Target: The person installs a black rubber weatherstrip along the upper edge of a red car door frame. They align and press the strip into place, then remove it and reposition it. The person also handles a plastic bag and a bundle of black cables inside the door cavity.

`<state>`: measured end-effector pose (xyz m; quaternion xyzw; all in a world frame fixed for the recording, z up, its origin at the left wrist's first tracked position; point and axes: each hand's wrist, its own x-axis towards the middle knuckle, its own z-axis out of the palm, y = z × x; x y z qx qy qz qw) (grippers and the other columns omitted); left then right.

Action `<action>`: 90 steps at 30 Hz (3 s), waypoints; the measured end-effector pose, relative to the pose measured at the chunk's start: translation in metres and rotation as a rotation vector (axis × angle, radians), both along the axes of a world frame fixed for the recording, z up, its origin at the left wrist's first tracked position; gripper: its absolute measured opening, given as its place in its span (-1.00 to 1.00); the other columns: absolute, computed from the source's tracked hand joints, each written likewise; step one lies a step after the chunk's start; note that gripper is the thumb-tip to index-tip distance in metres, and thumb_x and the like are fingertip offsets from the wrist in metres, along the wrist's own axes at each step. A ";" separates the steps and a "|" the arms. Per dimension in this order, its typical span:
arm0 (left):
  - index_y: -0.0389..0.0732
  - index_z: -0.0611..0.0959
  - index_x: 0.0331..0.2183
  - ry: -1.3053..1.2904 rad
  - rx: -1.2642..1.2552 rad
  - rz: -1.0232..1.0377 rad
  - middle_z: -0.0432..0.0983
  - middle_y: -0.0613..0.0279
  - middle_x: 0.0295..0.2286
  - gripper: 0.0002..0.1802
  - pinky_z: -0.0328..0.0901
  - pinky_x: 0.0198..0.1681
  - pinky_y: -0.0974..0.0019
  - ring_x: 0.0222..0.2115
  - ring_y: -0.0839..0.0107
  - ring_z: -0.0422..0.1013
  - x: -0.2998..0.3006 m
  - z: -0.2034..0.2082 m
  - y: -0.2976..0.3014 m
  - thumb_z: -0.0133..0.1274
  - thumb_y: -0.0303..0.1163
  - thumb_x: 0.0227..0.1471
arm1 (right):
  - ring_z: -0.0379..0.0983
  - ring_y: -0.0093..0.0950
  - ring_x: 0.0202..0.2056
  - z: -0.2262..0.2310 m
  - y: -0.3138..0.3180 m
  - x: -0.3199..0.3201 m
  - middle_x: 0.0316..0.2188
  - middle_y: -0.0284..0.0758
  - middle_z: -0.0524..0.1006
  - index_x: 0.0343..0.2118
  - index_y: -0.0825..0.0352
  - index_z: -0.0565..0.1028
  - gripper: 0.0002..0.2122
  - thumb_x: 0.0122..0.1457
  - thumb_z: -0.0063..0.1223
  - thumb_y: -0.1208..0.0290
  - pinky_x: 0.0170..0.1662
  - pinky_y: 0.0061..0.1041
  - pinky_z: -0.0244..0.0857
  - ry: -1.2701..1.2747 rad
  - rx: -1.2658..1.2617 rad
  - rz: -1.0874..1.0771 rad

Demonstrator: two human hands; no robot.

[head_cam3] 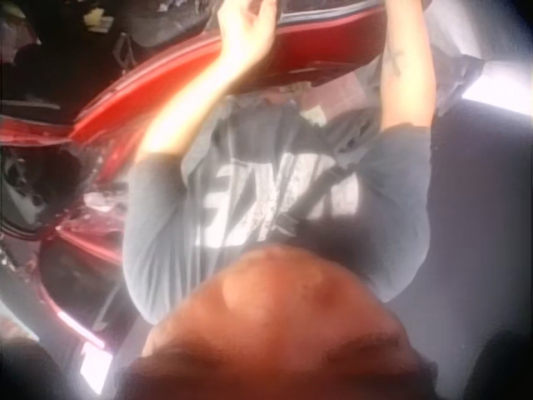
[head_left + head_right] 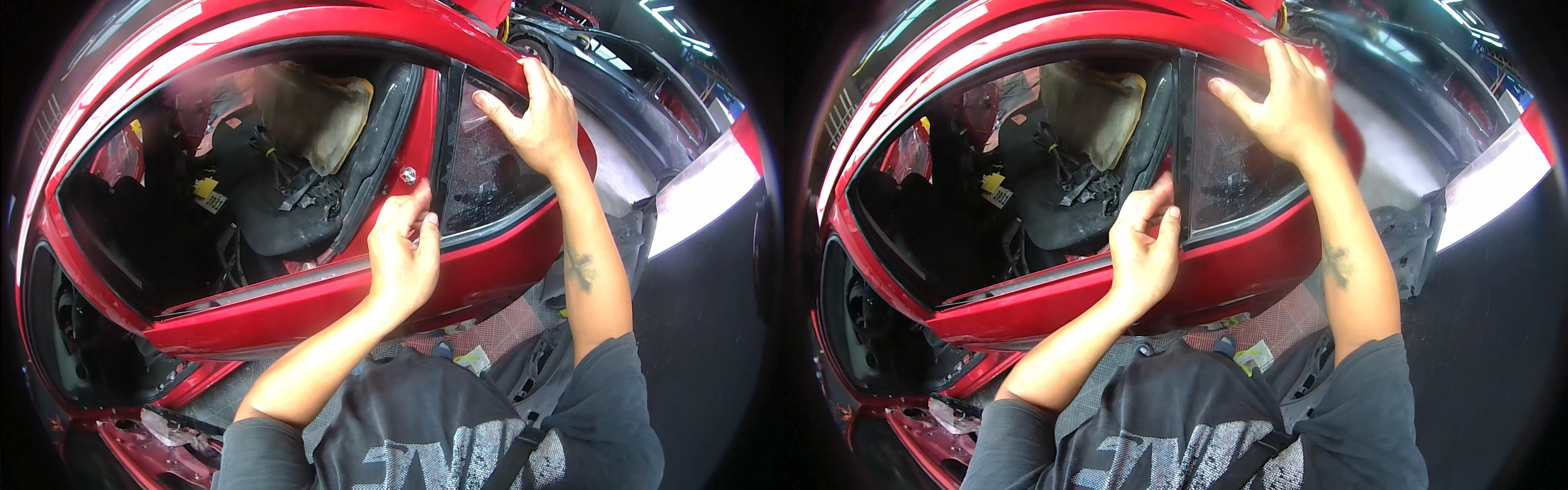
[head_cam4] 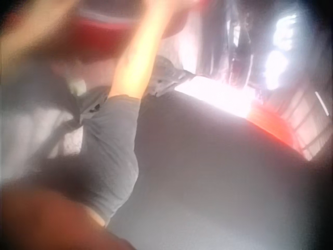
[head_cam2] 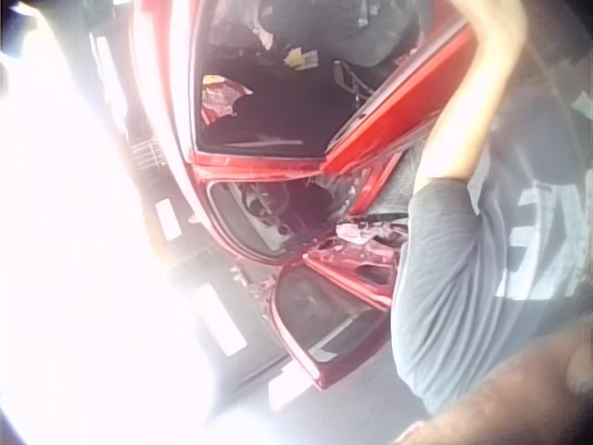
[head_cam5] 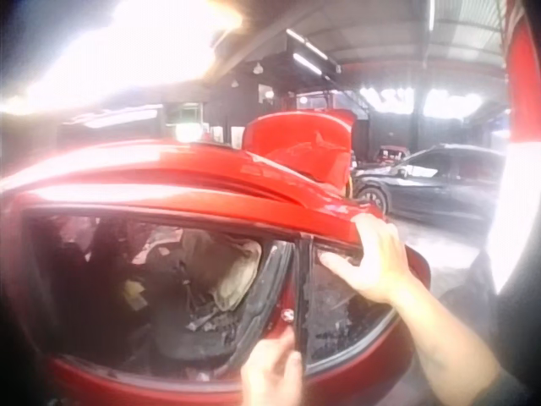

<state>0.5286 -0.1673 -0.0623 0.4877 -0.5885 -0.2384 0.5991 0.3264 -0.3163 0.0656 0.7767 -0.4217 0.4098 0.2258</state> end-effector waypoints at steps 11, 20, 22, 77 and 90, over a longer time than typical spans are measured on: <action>-0.15 0.35 0.51 -0.325 -0.150 0.050 0.39 0.09 -0.10 0.00 0.42 -0.11 0.33 -0.18 0.33 0.41 -0.002 -0.002 -0.008 0.31 -0.51 0.07 | 0.65 -0.06 -0.01 0.003 0.003 0.010 -0.07 -0.12 0.71 0.04 0.34 0.58 -0.32 0.13 0.43 -0.22 0.11 -0.09 0.45 -0.004 -0.064 -0.003; -0.52 0.35 0.39 -0.205 -0.024 -0.107 0.35 -0.22 0.07 -0.10 0.33 0.28 -0.01 0.15 -0.11 0.35 0.008 -0.024 0.028 0.31 -0.43 0.12 | 0.67 -0.01 -0.10 0.009 0.011 0.013 -0.12 -0.12 0.70 -0.03 0.32 0.57 -0.43 0.19 0.43 -0.12 -0.03 -0.08 0.52 -0.008 0.009 0.040; -0.49 0.35 0.40 -0.254 0.020 -0.102 0.37 -0.17 0.06 -0.11 0.37 0.23 0.05 0.11 -0.09 0.39 0.009 -0.029 0.034 0.31 -0.43 0.12 | 0.66 0.00 -0.10 0.011 0.010 0.015 -0.12 -0.11 0.69 -0.04 0.33 0.57 -0.43 0.20 0.43 -0.13 -0.05 -0.08 0.52 -0.015 0.055 0.044; -0.06 0.66 0.18 -1.376 -0.472 0.504 0.62 0.12 -0.01 -0.25 0.30 0.30 -0.12 0.11 0.04 0.51 0.144 0.239 -0.043 0.44 0.11 0.07 | 0.55 -0.11 0.16 0.070 0.039 0.052 0.04 -0.11 0.64 0.32 0.24 0.47 -0.22 0.15 0.43 -0.17 0.24 -0.06 0.37 0.097 0.070 0.159; -0.05 0.69 0.03 -1.313 -0.688 0.558 0.56 0.22 -0.21 -0.35 0.37 0.01 0.00 -0.13 0.05 0.50 0.144 0.220 -0.068 0.43 0.13 0.03 | 0.73 -0.14 -0.26 0.069 0.025 0.077 -0.31 -0.18 0.68 -0.05 0.26 0.54 -0.52 0.19 0.43 -0.03 -0.21 -0.17 0.58 0.150 -0.070 0.149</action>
